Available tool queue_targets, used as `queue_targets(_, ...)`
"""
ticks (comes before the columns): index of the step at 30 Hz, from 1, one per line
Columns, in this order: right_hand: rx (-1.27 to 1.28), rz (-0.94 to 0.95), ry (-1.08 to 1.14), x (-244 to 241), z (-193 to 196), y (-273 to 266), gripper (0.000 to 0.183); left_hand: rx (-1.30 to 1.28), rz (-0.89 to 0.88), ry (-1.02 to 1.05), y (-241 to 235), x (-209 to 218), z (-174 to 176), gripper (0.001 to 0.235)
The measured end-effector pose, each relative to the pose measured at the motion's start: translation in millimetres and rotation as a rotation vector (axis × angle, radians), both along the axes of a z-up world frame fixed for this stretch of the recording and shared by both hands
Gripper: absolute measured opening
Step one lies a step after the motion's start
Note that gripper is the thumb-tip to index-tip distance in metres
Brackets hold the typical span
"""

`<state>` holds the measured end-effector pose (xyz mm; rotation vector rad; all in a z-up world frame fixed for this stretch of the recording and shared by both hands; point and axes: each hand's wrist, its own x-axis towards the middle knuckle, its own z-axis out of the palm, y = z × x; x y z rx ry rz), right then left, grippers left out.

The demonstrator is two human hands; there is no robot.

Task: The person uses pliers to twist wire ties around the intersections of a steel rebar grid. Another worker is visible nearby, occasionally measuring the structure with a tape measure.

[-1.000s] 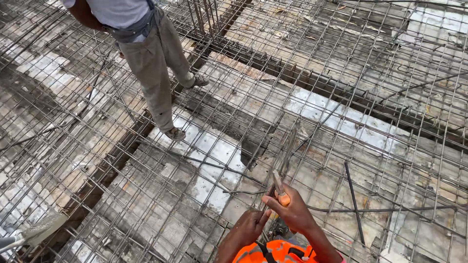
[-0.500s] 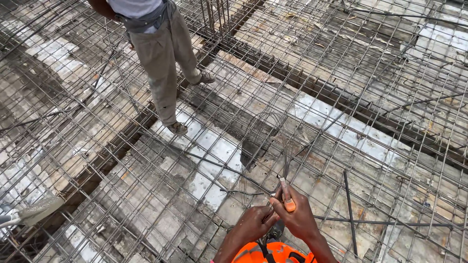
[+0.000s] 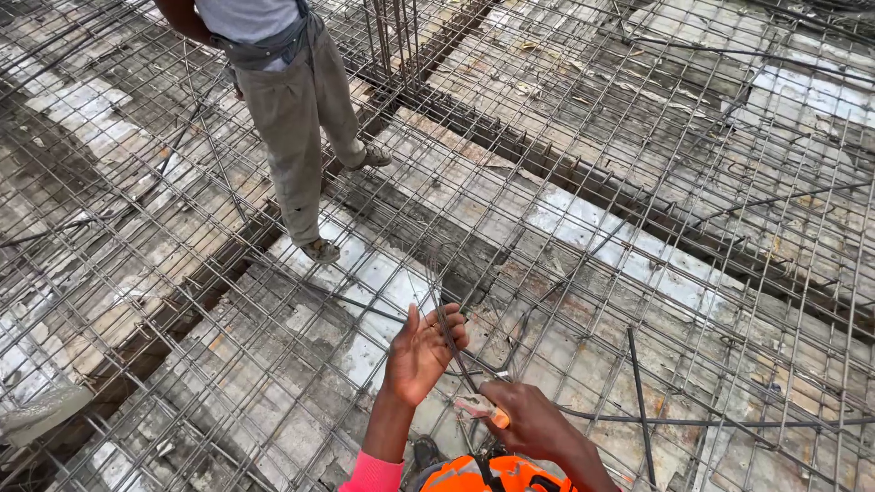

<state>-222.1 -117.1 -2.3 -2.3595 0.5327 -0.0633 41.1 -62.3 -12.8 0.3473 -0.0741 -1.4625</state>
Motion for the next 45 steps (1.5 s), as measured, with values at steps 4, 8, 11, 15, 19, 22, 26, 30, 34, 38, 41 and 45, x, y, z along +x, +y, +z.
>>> queue_targets(4,0.082,-0.120,0.406,10.4,-89.9,-50.4,0.026,-0.016,-0.009,0.258,-37.0,17.4,-50.0,0.040)
queue_targets(8,0.313,-0.313,-0.168,-6.1,8.9,-17.8,0.059,-0.022,0.082,0.287,-10.7,32.5,-50.5,0.041)
queue_targets(11,0.680,-0.554,-0.361,-3.1,50.6,-25.8,0.051,-0.036,0.146,0.170,4.0,26.6,-35.3,0.042)
queue_targets(15,1.010,-0.620,-0.476,0.5,69.9,-35.1,0.042,0.240,0.180,-0.432,20.8,-17.8,10.2,0.047)
queue_targets(19,0.955,-0.536,-0.367,13.8,61.9,-22.6,0.038,0.183,0.139,-0.773,22.0,-54.5,15.3,0.047)
queue_targets(22,0.981,-0.532,-0.320,33.4,71.8,-24.3,0.052,0.245,0.146,-1.118,7.0,-54.9,27.5,0.032)
queue_targets(26,0.794,-0.480,-0.258,43.2,60.4,-18.9,0.054,0.197,0.089,-1.109,8.1,-39.3,29.2,0.032)
queue_targets(30,0.687,-0.392,-0.294,52.7,56.7,-24.2,0.092,0.186,0.101,-0.810,6.3,-33.8,16.4,0.028)
queue_targets(34,0.943,-0.415,-0.463,58.0,56.6,-22.8,0.030,0.218,0.011,-0.703,13.6,-34.9,21.0,0.023)
queue_targets(38,1.279,-0.519,-0.712,47.6,49.4,-26.5,0.019,0.198,-0.042,-0.627,18.3,-29.1,1.2,0.028)
queue_targets(41,1.410,-0.580,-0.817,39.6,45.7,-35.0,0.010,0.192,-0.172,-0.762,25.9,-37.0,1.6,0.032)
queue_targets(45,1.539,-0.631,-1.002,36.0,29.6,-42.9,0.014,0.141,-0.491,-0.955,34.7,-49.8,-24.5,0.045)
